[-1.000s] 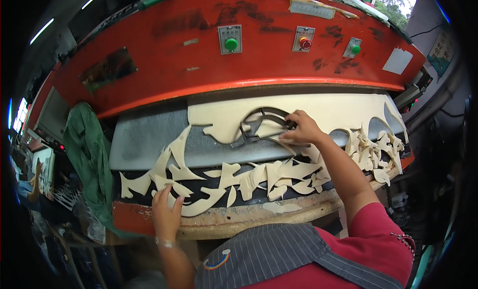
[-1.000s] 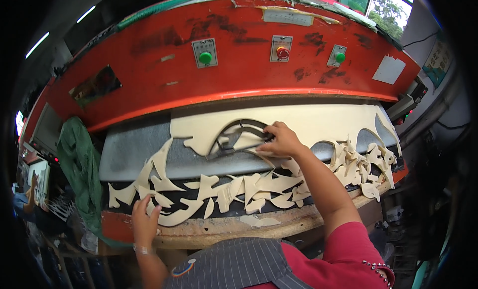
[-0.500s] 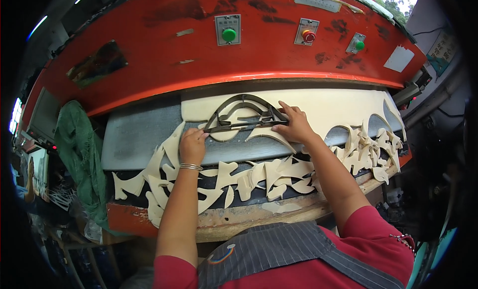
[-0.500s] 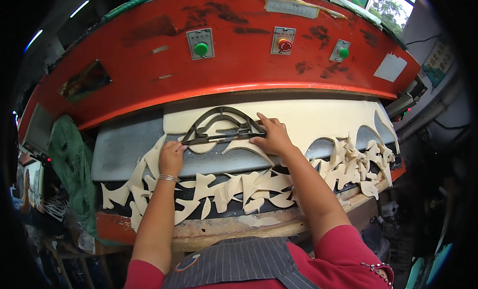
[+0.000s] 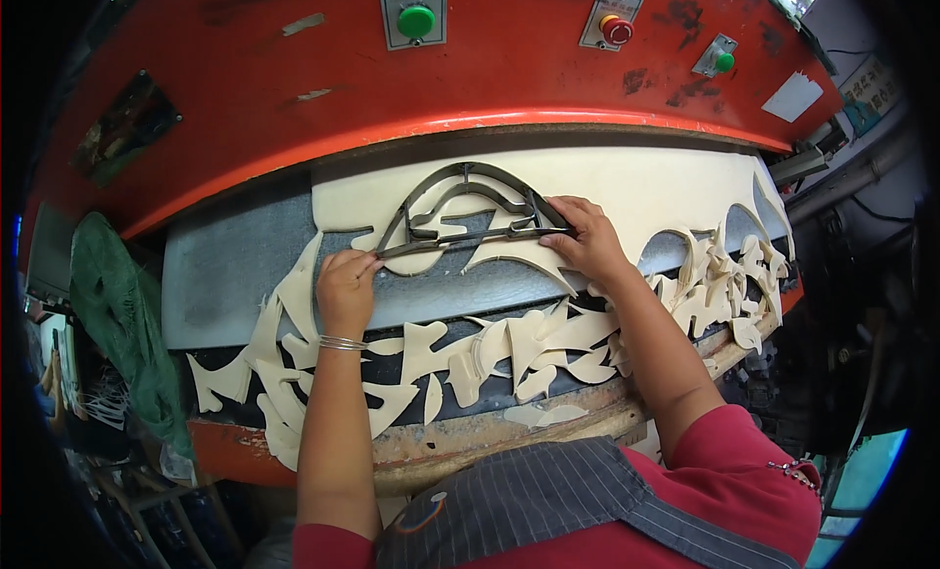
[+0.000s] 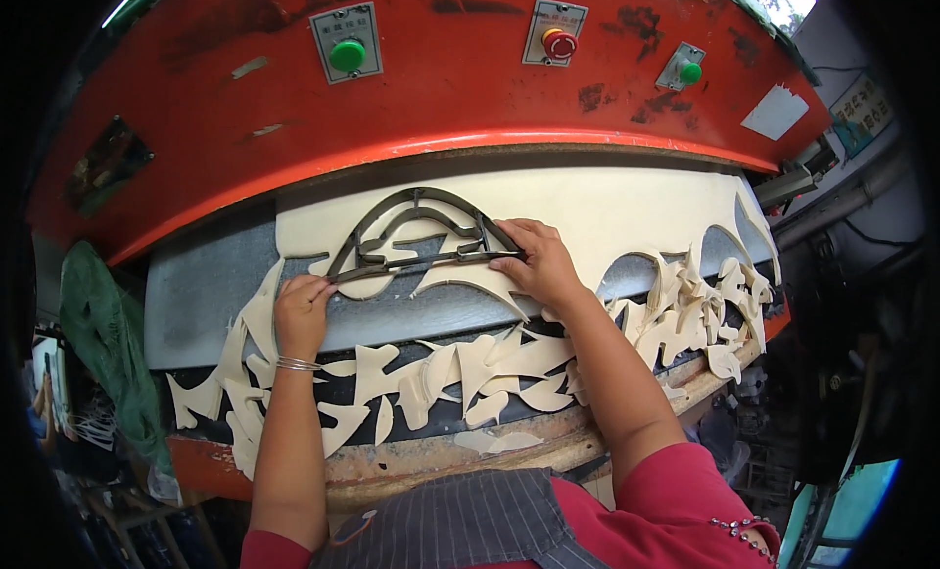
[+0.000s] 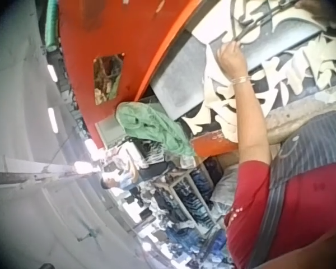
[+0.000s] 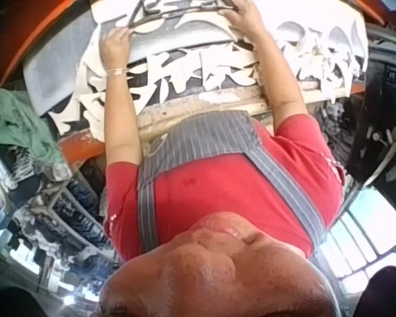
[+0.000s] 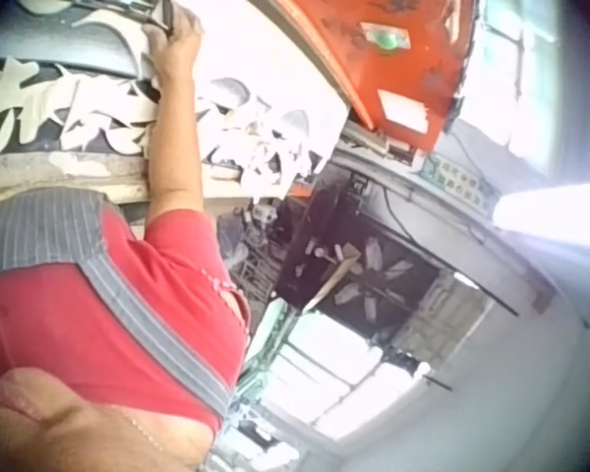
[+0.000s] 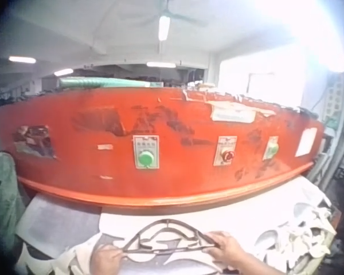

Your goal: Cutting shoe upper components from material sheets using metal dies and an industrial cutting machine.

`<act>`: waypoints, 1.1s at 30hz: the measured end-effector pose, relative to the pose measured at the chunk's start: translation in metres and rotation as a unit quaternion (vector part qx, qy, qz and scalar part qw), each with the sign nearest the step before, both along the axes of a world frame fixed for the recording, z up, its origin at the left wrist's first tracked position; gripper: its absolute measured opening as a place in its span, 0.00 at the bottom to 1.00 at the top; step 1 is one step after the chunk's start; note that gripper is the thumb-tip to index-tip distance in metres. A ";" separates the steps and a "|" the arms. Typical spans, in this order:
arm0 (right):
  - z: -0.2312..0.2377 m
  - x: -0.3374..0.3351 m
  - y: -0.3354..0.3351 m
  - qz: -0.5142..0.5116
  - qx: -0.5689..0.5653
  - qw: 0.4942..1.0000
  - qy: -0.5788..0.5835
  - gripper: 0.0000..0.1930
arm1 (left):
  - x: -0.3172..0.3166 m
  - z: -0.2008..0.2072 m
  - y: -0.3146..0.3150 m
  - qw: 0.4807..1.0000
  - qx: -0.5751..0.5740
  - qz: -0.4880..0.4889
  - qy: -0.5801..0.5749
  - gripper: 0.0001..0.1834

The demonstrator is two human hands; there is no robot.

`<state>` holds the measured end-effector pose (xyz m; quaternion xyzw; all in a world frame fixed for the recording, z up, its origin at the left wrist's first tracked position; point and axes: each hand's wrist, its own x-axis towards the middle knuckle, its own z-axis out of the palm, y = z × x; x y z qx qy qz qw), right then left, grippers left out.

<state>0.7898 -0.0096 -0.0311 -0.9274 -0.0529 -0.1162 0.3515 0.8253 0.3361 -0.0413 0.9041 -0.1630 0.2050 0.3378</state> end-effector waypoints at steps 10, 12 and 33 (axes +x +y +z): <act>-0.002 0.013 -0.012 0.016 0.021 0.999 0.028 0.29 | 0.015 -0.011 -0.007 1.000 -0.007 0.006 -0.030 0.05; -0.003 0.014 -0.012 0.018 0.005 0.999 0.029 0.29 | 0.017 -0.013 -0.006 0.999 -0.010 0.004 -0.032 0.05; 0.022 -0.012 -0.002 0.023 0.001 0.999 0.024 0.32 | -0.008 0.005 0.000 0.999 0.005 0.029 -0.031 0.06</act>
